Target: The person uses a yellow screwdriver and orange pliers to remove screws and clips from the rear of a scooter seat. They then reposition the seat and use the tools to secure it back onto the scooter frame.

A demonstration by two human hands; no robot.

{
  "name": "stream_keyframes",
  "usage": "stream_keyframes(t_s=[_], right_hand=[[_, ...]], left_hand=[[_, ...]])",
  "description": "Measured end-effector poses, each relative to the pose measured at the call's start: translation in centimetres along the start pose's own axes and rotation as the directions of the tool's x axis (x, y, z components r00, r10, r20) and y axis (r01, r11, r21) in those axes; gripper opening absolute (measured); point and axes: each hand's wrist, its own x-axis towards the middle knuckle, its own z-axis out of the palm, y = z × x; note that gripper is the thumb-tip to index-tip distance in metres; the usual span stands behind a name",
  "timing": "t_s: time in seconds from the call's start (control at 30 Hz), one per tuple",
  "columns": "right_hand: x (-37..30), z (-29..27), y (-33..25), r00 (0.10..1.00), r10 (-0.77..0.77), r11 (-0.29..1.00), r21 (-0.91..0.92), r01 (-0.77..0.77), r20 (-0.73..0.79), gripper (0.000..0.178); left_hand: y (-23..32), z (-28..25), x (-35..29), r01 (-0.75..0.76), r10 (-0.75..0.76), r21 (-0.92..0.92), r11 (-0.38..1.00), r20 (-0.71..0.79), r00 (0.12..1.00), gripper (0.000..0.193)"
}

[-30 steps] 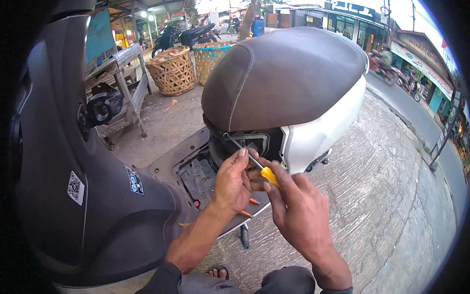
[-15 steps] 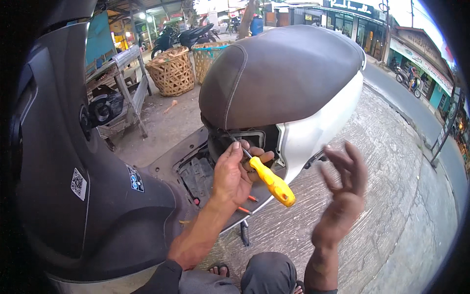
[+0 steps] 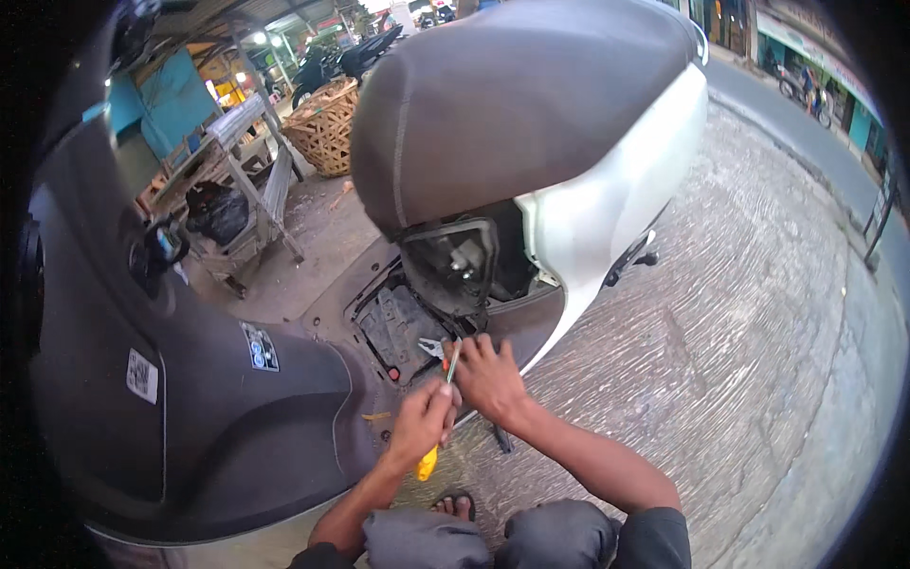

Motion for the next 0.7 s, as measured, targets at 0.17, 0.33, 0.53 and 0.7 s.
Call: stream_keyframes(t_s=[0.17,0.33,0.53,0.7], right_hand=[[-1.4,-3.0,-0.3,0.99,0.122,0.974,0.181,-0.134,0.075,0.038],[-14.1,-12.1,7.8,0.735,0.246,0.411,0.619,-0.669,0.631,0.051],[-29.2,-28.7,9.4,0.614,0.535,-0.374,0.814,-0.444,0.58,0.048],[-32.4,-48.2,17.6,0.102,0.518,-0.503,0.4,-0.766,0.849,0.069]], left_hand=[[1.5,0.7,-1.4,0.031,-0.006,0.438,0.898,-0.06,0.998,0.026],[9.5,9.9,-1.7,0.193,-0.194,0.276,0.942,-0.025,0.981,0.031],[22.4,29.6,-2.7,0.532,-0.416,-0.234,0.814,0.406,0.814,0.027],[28.0,41.3,0.1,-0.114,-0.169,0.407,0.906,0.596,0.785,0.036]])
